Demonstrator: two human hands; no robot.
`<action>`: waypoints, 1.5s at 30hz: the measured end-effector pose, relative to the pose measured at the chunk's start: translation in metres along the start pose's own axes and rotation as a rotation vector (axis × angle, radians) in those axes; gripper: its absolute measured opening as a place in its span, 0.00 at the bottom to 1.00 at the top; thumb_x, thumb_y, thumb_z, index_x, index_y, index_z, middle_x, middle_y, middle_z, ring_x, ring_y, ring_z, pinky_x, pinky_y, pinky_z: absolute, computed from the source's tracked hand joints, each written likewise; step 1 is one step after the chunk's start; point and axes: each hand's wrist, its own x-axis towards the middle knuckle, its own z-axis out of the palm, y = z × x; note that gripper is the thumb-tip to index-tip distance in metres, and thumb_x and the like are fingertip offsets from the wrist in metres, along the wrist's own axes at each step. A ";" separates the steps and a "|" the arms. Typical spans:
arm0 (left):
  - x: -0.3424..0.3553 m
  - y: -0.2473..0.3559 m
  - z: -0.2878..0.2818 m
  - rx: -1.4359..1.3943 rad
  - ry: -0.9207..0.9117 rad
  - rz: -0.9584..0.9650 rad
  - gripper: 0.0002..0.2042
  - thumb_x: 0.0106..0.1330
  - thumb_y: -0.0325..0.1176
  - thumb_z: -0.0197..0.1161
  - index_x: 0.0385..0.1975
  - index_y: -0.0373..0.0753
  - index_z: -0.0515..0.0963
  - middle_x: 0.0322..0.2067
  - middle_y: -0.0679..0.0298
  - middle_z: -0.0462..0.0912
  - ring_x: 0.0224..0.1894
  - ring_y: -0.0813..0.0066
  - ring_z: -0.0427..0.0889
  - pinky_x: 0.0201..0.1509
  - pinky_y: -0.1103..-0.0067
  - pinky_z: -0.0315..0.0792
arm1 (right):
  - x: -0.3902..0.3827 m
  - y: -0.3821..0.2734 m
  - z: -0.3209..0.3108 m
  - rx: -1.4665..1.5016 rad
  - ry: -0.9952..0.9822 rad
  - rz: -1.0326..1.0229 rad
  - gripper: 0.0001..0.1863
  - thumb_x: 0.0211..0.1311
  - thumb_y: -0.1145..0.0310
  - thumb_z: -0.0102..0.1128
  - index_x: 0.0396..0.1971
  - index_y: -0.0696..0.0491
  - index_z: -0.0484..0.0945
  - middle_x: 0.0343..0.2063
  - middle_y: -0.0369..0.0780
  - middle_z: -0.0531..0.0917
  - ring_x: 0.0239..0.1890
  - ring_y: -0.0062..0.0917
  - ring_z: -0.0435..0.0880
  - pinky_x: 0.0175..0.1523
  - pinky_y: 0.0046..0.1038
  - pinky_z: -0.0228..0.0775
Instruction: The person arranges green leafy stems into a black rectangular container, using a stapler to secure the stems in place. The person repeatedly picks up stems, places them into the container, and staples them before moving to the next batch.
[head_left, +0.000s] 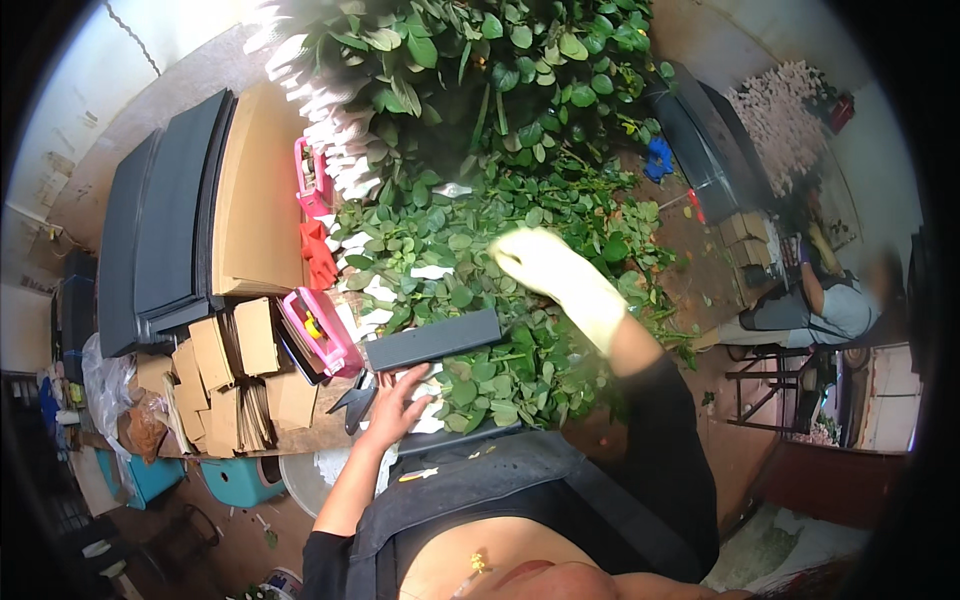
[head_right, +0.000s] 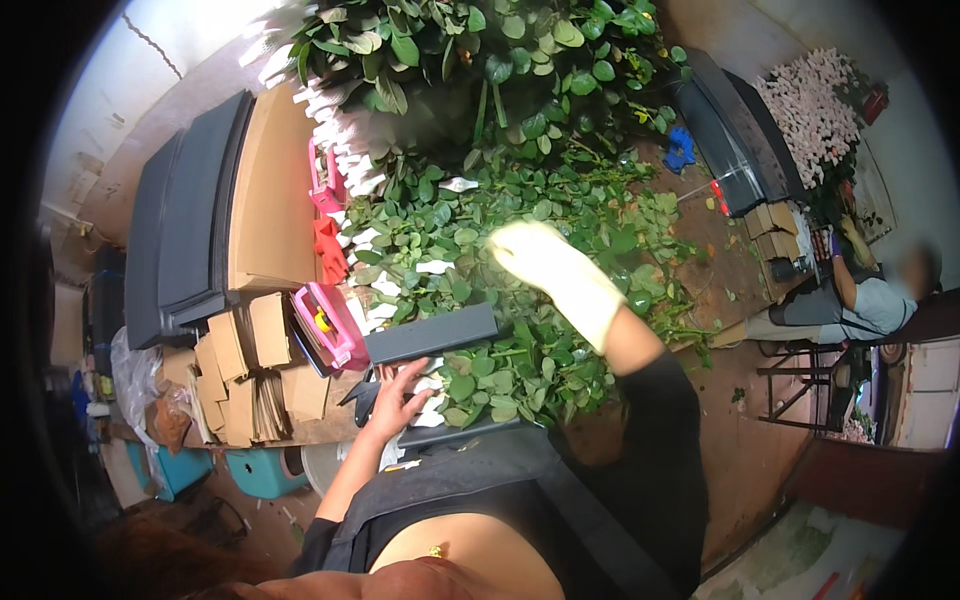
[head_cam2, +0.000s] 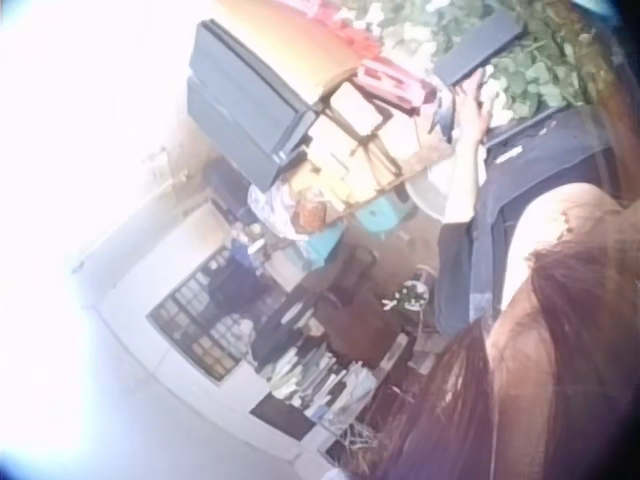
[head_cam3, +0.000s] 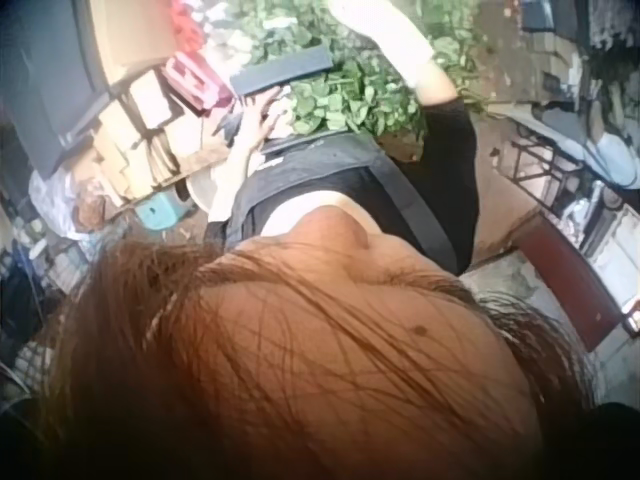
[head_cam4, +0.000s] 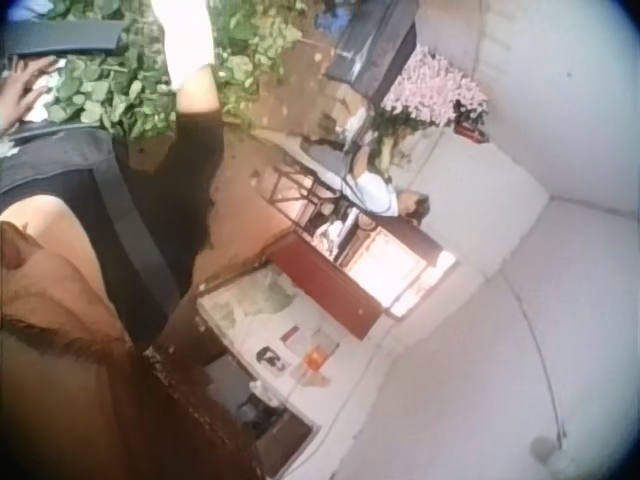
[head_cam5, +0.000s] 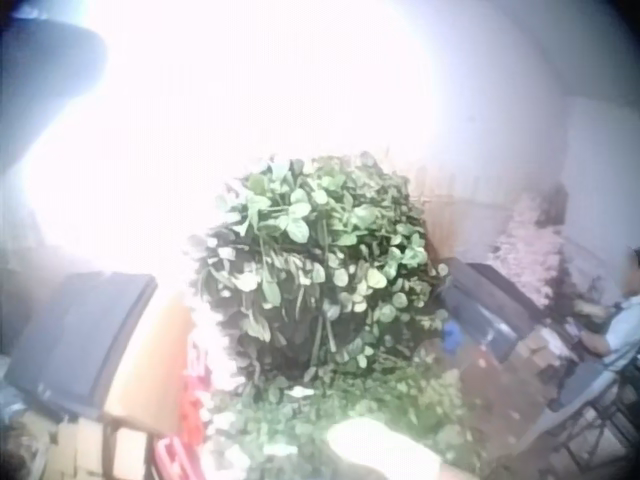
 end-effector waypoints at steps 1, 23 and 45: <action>0.004 0.001 -0.001 0.043 -0.017 0.041 0.28 0.62 0.34 0.73 0.64 0.46 0.76 0.52 0.54 0.77 0.58 0.53 0.70 0.67 0.64 0.64 | 0.032 0.020 0.024 0.030 0.234 -0.082 0.12 0.65 0.62 0.55 0.40 0.47 0.86 0.40 0.44 0.87 0.44 0.42 0.87 0.51 0.42 0.79; 0.012 0.003 -0.001 -0.191 -0.117 -0.097 0.23 0.68 0.40 0.67 0.62 0.41 0.76 0.53 0.52 0.80 0.60 0.55 0.76 0.65 0.67 0.69 | -0.003 -0.043 -0.010 -0.090 0.312 -0.116 0.11 0.66 0.73 0.55 0.44 0.54 0.83 0.40 0.43 0.86 0.44 0.34 0.85 0.52 0.30 0.77; 0.015 -0.036 0.049 -0.038 0.293 -0.081 0.16 0.52 0.28 0.66 0.43 0.37 0.86 0.46 0.53 0.86 0.52 0.49 0.82 0.61 0.64 0.74 | -0.138 -0.122 0.026 -0.036 0.182 -0.027 0.28 0.59 0.62 0.65 0.61 0.52 0.77 0.46 0.50 0.85 0.47 0.45 0.84 0.57 0.41 0.75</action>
